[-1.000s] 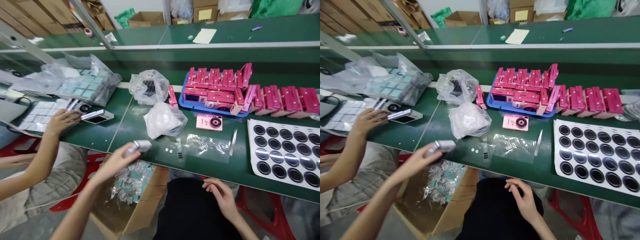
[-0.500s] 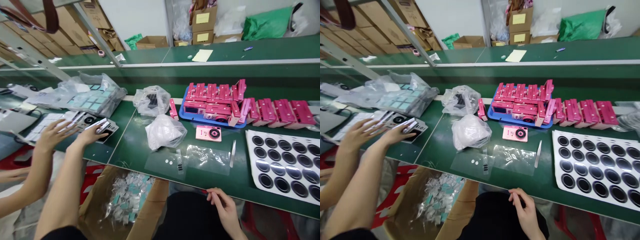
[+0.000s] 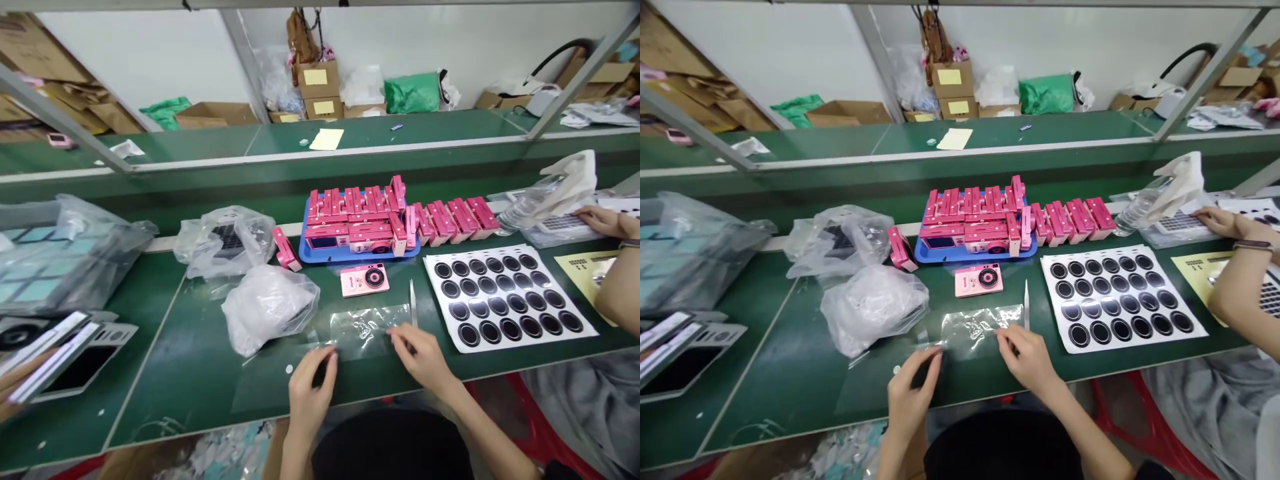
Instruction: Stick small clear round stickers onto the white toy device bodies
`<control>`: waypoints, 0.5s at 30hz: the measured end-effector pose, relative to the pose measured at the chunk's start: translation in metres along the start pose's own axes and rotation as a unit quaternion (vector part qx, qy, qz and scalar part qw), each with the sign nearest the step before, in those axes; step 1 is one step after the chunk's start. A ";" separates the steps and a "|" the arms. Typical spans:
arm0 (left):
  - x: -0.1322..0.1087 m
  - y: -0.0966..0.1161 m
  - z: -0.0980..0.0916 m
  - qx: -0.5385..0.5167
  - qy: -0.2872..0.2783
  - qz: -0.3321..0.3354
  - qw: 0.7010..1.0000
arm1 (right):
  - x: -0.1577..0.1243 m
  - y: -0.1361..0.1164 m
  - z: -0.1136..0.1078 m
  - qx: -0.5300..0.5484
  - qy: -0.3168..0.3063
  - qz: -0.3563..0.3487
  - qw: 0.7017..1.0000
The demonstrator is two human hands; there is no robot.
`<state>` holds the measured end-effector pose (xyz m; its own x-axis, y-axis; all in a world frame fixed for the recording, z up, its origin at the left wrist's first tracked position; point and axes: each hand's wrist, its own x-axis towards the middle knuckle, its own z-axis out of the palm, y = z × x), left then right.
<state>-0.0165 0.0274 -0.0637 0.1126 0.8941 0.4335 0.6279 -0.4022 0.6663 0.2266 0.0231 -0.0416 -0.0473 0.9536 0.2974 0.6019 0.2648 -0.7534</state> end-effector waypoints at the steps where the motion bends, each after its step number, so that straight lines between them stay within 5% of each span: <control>1: 0.013 0.003 0.004 -0.003 -0.051 0.024 0.998 | 0.013 0.004 -0.004 -0.028 0.013 0.001 1.000; 6: 0.045 -0.012 0.006 0.072 -0.202 0.079 0.973 | 0.053 0.026 -0.024 -0.179 0.012 0.072 0.981; 12: 0.035 -0.024 0.012 0.098 -0.210 0.096 0.968 | 0.043 0.041 -0.046 -0.226 -0.116 0.105 0.961; 15: 0.034 -0.022 0.013 0.111 -0.204 0.097 0.968 | 0.035 0.041 -0.048 -0.112 -0.089 0.152 0.978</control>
<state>-0.0166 0.0696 -0.0718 0.5122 0.8271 0.2314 0.7090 -0.5593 0.4296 0.2876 0.0603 -0.0339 0.0359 0.9985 -0.0417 0.7682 -0.0542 -0.6379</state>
